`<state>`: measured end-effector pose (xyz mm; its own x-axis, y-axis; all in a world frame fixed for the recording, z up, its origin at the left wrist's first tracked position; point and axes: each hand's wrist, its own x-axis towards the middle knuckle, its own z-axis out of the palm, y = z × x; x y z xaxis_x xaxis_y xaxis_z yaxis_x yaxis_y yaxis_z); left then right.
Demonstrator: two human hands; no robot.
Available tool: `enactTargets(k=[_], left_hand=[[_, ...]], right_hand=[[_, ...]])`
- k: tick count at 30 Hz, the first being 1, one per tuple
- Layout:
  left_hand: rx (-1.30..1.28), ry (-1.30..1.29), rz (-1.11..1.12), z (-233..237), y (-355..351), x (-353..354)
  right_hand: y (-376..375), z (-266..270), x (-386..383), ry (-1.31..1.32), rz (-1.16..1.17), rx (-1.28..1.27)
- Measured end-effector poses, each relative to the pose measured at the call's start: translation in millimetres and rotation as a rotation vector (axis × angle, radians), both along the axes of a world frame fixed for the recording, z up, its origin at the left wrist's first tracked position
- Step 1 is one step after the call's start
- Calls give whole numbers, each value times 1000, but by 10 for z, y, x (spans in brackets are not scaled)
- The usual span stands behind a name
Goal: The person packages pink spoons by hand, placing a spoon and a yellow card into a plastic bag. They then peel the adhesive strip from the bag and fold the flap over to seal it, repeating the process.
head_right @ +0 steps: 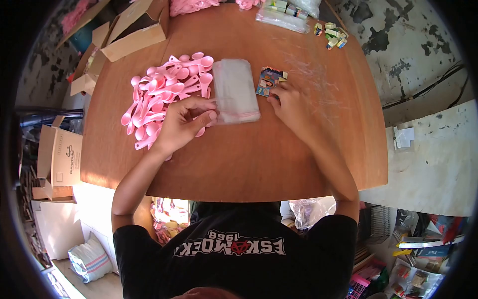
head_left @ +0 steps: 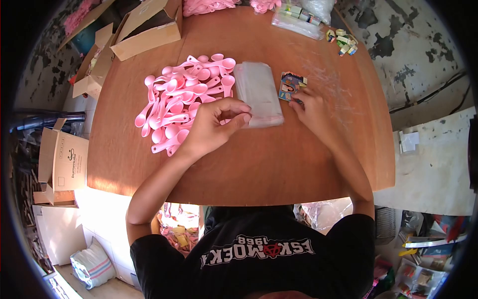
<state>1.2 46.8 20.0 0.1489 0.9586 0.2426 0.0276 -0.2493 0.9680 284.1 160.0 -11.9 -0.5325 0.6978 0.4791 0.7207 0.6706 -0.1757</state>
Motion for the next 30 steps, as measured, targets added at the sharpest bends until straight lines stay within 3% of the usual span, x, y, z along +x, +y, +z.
enactTargets(k=[4, 6, 8, 10, 13, 19, 22, 24, 27, 30], left_hand=[[-56, -61, 9, 45, -19, -11], [-86, -82, 21, 50, -16, -28], [-276, -75, 22, 43, -19, -77], [-233, -65, 34, 56, -24, -47], [-208, 24, 28, 134, -48, 6], [-133, 54, -67, 110, -116, 151], [-36, 51, -42, 139, -146, 145], [-85, 111, -84, 198, -174, 117], [-143, 205, -93, 192, -189, 150], [-206, 69, -178, 281, -226, 218]], right_hand=[[-52, 143, 69, 117, -45, -296], [-243, 377, 9, 205, -157, -247], [-409, 555, -24, 291, -261, -199], [-543, 660, -27, 718, -22, 53], [-833, 929, -109, 839, 72, -169], [-838, 955, -223, 800, 166, -227], [-825, 1068, -216, 644, 192, -194], [-797, 1087, -135, 505, 222, -392], [-881, 1122, -215, 577, 188, -503], [-935, 1046, -226, 514, 203, -434]])
